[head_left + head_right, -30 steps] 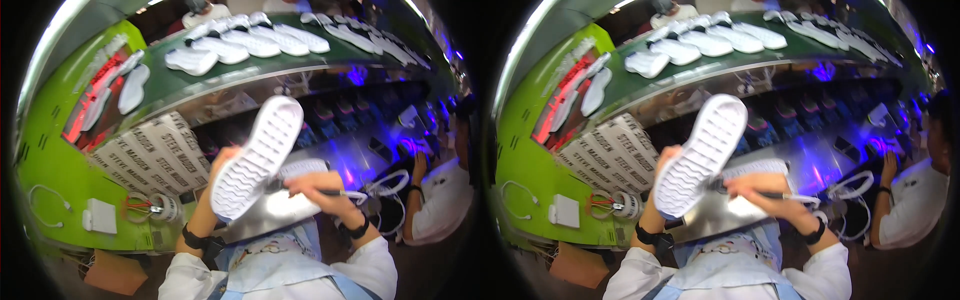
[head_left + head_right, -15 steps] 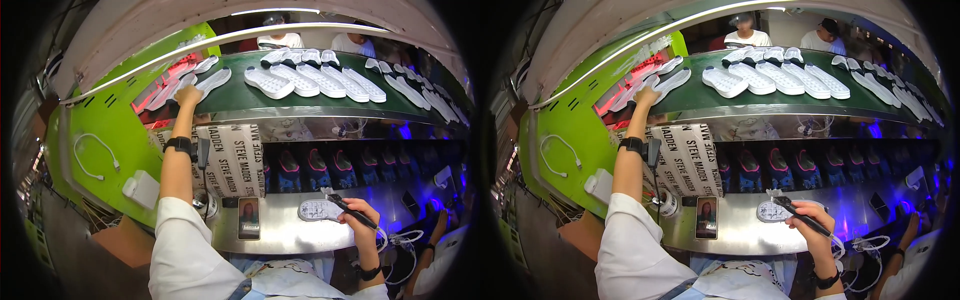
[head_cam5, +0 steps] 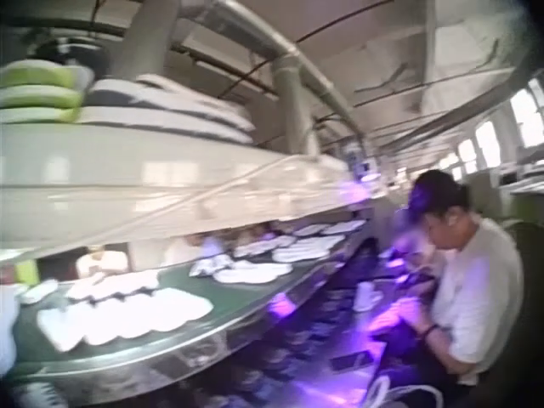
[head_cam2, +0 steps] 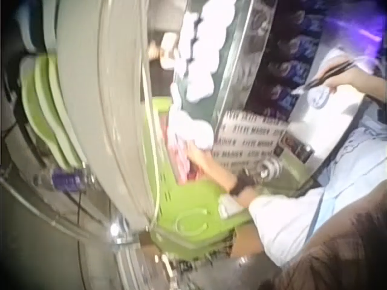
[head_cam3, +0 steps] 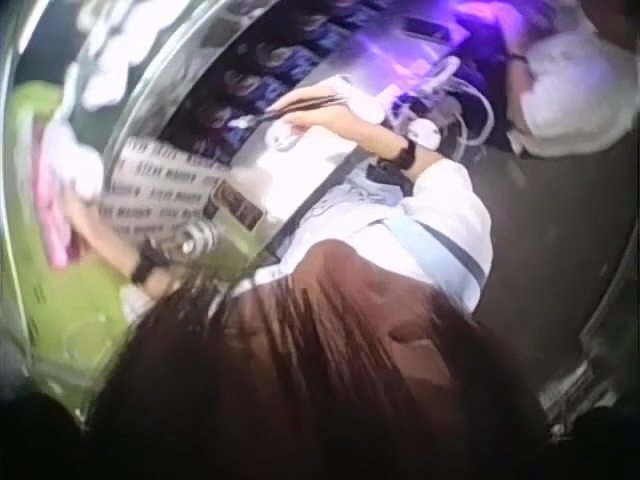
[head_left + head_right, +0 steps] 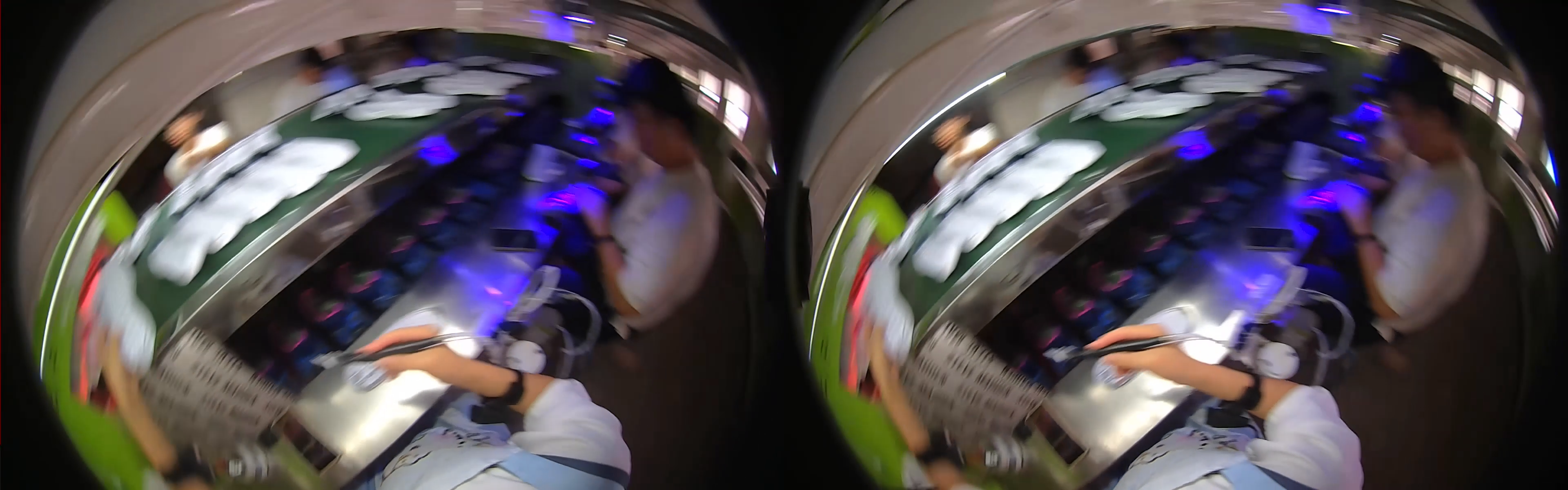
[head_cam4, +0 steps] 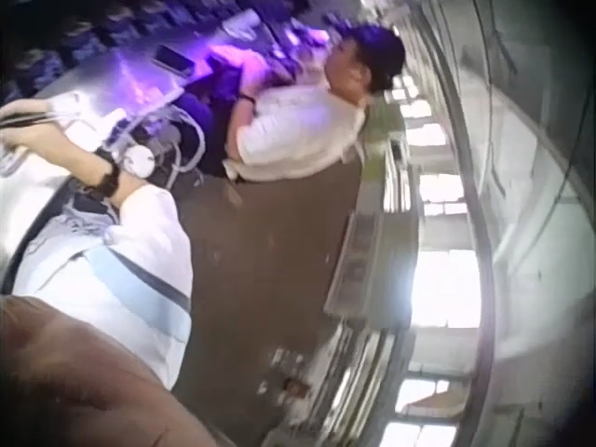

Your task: The recorder applies glue to the bottom of white shoe soles using a brush tool at a manufacturing workstation.

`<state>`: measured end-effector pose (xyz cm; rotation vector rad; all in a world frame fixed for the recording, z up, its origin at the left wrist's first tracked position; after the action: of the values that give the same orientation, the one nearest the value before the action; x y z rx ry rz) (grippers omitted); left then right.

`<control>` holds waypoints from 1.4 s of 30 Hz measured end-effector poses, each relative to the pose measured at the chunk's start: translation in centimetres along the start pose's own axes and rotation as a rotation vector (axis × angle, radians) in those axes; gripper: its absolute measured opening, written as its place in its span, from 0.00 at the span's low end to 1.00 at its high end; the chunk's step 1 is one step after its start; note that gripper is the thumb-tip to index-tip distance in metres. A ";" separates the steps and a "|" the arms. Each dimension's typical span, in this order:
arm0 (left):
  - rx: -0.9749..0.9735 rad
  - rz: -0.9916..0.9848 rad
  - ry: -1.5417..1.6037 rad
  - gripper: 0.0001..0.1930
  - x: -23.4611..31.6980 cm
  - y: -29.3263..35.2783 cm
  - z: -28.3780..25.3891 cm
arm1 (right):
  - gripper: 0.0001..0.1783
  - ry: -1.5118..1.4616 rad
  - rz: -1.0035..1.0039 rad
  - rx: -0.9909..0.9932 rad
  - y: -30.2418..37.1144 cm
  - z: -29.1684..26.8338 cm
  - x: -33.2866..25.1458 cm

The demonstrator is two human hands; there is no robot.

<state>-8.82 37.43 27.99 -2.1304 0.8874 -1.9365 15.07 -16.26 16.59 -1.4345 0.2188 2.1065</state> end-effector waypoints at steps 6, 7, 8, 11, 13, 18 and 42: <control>-0.619 -0.159 0.455 0.25 -3.8 15.3 20.7 | 0.14 -0.094 0.021 -0.198 1.8 3.1 1.7; -0.670 -0.251 0.570 0.26 -4.7 19.6 23.2 | 0.13 -0.089 0.103 -0.280 2.3 4.5 2.4; -0.694 -0.349 0.675 0.27 -5.7 24.0 24.5 | 0.12 -0.015 0.150 -0.360 2.2 5.7 2.9; -0.698 -0.685 0.978 0.31 -8.2 37.2 26.4 | 0.14 0.015 0.059 -0.095 -0.4 3.2 4.9; -0.675 -0.785 1.152 0.31 -4.4 41.3 25.0 | 0.14 0.177 -0.147 0.146 -0.6 2.0 4.1; -0.684 -0.654 1.232 0.27 -16.5 42.9 25.1 | 0.14 0.291 -0.141 -0.275 1.1 4.6 8.2; -1.766 -0.961 0.547 0.12 -3.4 37.7 29.7 | 0.11 0.836 -0.103 -0.794 -1.1 5.7 4.4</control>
<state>6.66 -0.22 2.36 -3.1760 2.9751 -2.4937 9.98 -11.21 15.26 -2.6662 -0.4270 1.4195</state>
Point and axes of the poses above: each hand's wrist, its own y-axis away from the middle knuckle, its own z-axis out of the palm, x = y × z, the point moved 6 cm from there along -y, towards the middle knuckle, and after that the axes turned 7 degrees about -y, right-handed, at the moved point
